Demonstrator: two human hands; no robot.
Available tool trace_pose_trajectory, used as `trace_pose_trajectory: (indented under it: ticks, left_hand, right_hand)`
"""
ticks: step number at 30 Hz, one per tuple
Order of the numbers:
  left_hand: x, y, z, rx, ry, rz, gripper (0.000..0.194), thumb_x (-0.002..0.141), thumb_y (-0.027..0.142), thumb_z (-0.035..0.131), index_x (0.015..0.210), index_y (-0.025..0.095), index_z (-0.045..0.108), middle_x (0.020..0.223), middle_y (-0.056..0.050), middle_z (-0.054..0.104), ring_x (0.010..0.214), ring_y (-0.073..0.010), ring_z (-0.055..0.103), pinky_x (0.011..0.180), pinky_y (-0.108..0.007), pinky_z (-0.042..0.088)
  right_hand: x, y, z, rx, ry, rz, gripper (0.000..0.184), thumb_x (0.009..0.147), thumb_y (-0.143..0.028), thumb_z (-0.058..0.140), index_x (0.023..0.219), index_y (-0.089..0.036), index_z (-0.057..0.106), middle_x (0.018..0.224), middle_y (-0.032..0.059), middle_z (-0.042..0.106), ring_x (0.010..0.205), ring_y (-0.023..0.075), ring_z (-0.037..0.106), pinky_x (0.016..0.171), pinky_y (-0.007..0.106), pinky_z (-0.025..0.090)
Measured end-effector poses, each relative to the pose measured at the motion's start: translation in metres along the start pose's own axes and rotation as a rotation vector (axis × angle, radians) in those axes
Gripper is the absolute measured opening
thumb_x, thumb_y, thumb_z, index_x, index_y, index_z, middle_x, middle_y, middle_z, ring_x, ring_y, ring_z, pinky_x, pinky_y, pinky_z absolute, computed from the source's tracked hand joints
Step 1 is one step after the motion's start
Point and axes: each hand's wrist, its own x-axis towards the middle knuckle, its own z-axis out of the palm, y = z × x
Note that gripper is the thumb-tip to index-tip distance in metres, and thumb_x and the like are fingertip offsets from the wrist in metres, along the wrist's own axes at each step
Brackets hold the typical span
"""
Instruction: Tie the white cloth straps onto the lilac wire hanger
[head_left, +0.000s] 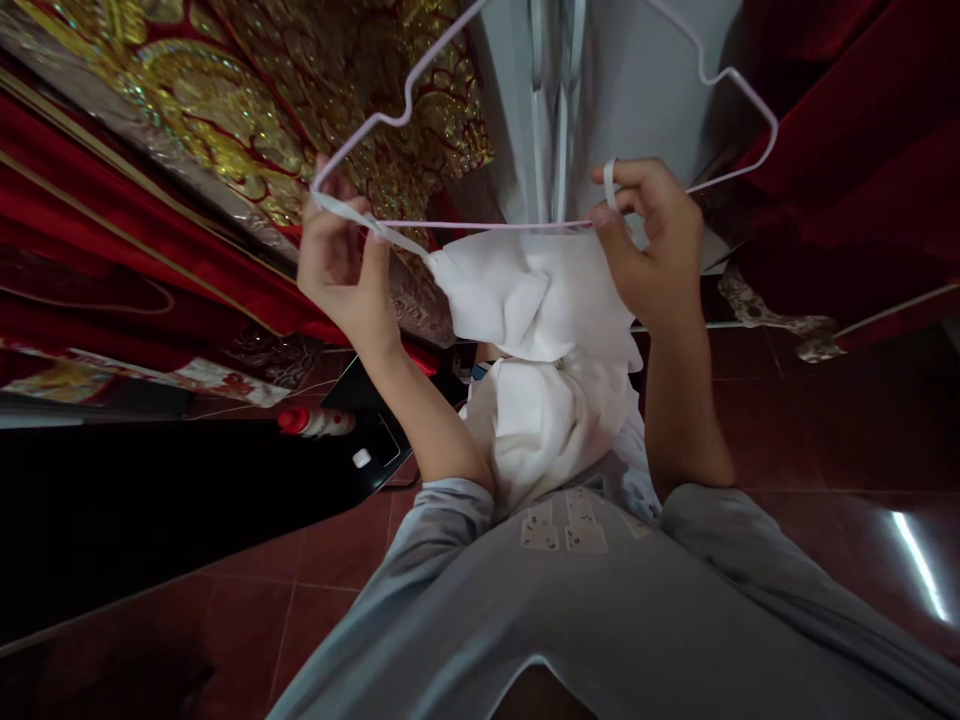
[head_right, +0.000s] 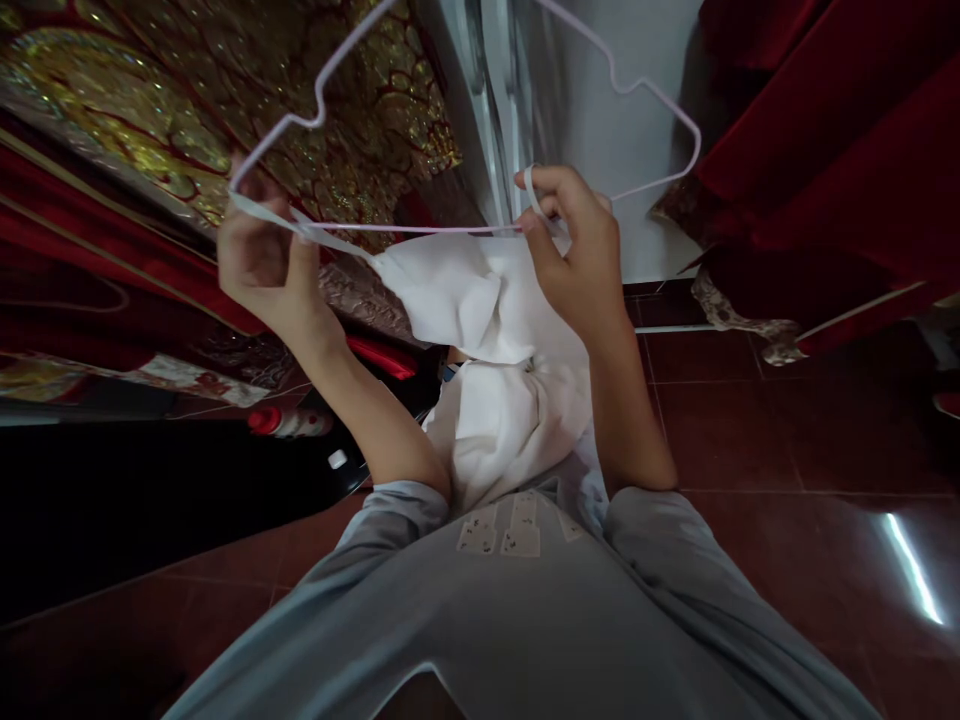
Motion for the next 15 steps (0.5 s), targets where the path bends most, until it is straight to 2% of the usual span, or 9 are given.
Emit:
trace_pose_trajectory:
  ticks: [1, 3, 5, 7, 9, 12, 15]
  left_hand:
    - [0.003, 0.002, -0.001, 0.001, 0.014, -0.024, 0.025, 0.088, 0.032, 0.085, 0.104, 0.022, 0.069, 0.132, -0.001, 0.062, 0.146, -0.03, 0.031, 0.121, -0.049, 0.033]
    - [0.008, 0.006, -0.003, 0.016, 0.05, -0.12, 0.025, 0.087, 0.011, 0.084, 0.104, 0.019, 0.068, 0.133, -0.001, 0.062, 0.147, -0.0293, 0.029, 0.12, -0.044, 0.036]
    - [0.012, 0.013, -0.002, 0.022, 0.073, -0.207, 0.036, 0.084, -0.011, 0.075, 0.105, 0.018, 0.069, 0.135, 0.001, 0.061, 0.146, -0.027, 0.032, 0.119, -0.038, 0.038]
    - [0.017, 0.019, 0.0, 0.005, 0.048, -0.274, 0.045, 0.083, -0.022, 0.067, 0.104, 0.018, 0.071, 0.135, 0.003, 0.062, 0.142, -0.0255, 0.039, 0.117, -0.035, 0.04]
    - [0.026, 0.026, 0.004, -0.014, -0.006, -0.366, 0.044, 0.084, -0.022, 0.065, 0.102, 0.017, 0.073, 0.132, 0.003, 0.064, 0.137, -0.0251, 0.046, 0.115, -0.034, 0.043]
    - [0.044, 0.034, 0.007, -0.016, -0.125, -0.489, 0.034, 0.09, -0.015, 0.066, 0.099, 0.017, 0.076, 0.121, 0.003, 0.07, 0.132, -0.0232, 0.051, 0.114, -0.03, 0.044]
    - [0.063, 0.038, 0.008, 0.046, -0.293, -0.459, 0.025, 0.095, -0.006, 0.065, 0.101, 0.015, 0.077, 0.112, 0.002, 0.072, 0.121, -0.0226, 0.058, 0.111, -0.028, 0.047]
  right_hand:
    - [0.0, -0.001, 0.0, 0.011, -0.002, 0.001, 0.024, 0.093, -0.036, 0.053, 0.115, -0.032, 0.062, 0.08, -0.0005, 0.059, 0.082, 0.0193, 0.059, 0.089, 0.041, 0.048]
    - [0.0, -0.003, 0.001, 0.019, -0.005, 0.009, 0.024, 0.093, -0.034, 0.053, 0.114, -0.03, 0.062, 0.081, 0.0001, 0.06, 0.083, 0.0187, 0.06, 0.089, 0.04, 0.048]
    - [0.0, -0.002, 0.001, 0.013, 0.002, 0.01, 0.024, 0.091, -0.03, 0.054, 0.113, -0.029, 0.062, 0.083, -0.0001, 0.062, 0.082, 0.0184, 0.061, 0.09, 0.04, 0.048]
    - [0.0, 0.0, 0.0, 0.013, 0.01, 0.019, 0.025, 0.088, -0.028, 0.055, 0.112, -0.031, 0.062, 0.084, -0.0009, 0.065, 0.084, 0.0194, 0.062, 0.092, 0.041, 0.048]
    - [0.001, 0.002, -0.002, 0.031, 0.008, 0.021, 0.025, 0.087, -0.027, 0.057, 0.11, -0.034, 0.062, 0.086, -0.002, 0.067, 0.085, 0.0205, 0.064, 0.092, 0.043, 0.049]
    - [0.001, 0.005, -0.002, 0.074, 0.016, 0.001, 0.024, 0.087, -0.025, 0.056, 0.109, -0.035, 0.063, 0.092, -0.003, 0.068, 0.084, 0.0191, 0.066, 0.09, 0.042, 0.05]
    - [0.002, 0.006, 0.0, 0.07, 0.019, -0.003, 0.023, 0.086, -0.023, 0.056, 0.106, -0.031, 0.063, 0.095, -0.0025, 0.068, 0.084, 0.0173, 0.067, 0.09, 0.041, 0.051]
